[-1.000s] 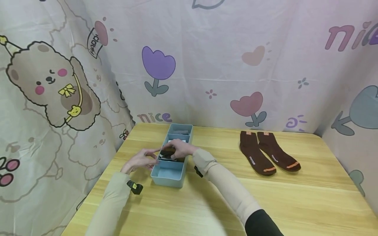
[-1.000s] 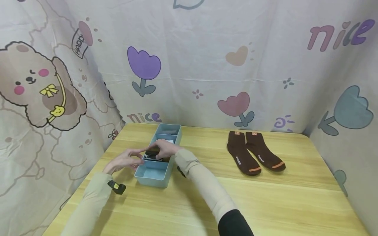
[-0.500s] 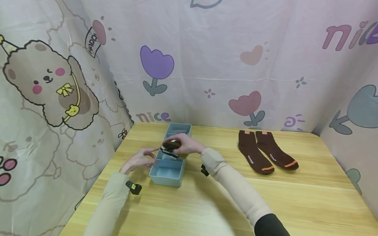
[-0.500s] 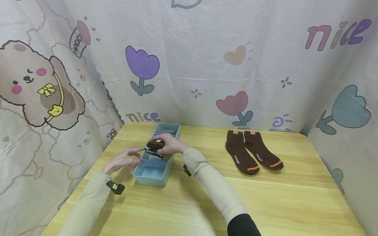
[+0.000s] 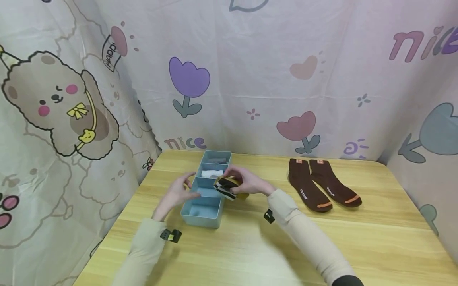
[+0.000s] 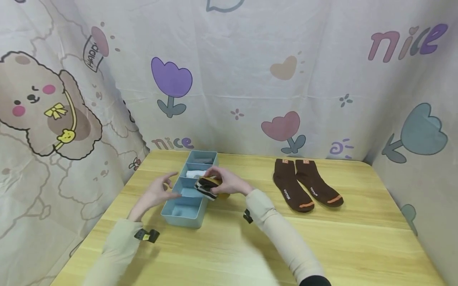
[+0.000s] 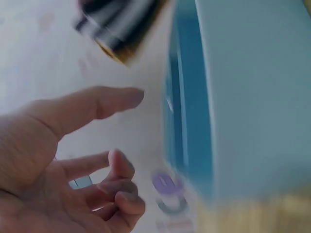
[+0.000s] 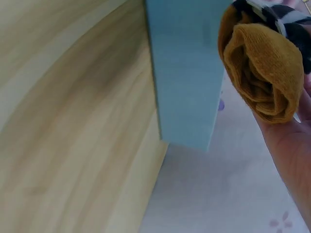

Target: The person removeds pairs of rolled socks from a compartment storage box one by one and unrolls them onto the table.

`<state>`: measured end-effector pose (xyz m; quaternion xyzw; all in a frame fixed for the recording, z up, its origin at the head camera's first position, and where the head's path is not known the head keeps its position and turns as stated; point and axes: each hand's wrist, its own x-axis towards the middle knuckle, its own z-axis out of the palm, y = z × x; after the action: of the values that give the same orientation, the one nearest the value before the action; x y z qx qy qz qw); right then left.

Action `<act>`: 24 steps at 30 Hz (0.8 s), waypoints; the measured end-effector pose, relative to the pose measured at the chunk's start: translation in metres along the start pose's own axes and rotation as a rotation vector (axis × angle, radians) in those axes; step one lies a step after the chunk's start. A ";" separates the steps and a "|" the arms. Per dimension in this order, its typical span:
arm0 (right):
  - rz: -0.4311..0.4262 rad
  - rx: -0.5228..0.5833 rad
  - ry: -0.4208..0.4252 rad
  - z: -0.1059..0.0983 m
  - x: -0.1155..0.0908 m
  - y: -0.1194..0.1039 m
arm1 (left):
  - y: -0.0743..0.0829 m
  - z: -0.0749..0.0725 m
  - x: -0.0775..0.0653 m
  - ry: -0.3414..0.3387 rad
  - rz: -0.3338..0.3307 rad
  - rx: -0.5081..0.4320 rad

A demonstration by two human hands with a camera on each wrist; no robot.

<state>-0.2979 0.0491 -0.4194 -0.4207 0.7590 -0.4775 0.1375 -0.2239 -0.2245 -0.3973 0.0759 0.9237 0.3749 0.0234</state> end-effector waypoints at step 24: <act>0.176 -0.070 -0.105 -0.027 -0.089 0.039 | 0.082 0.155 0.012 -0.005 0.234 -0.042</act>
<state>-0.2803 0.1420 -0.4558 -0.3815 0.8009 -0.4142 0.2037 -0.2097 -0.0583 -0.4514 0.1834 0.9003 0.3943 -0.0167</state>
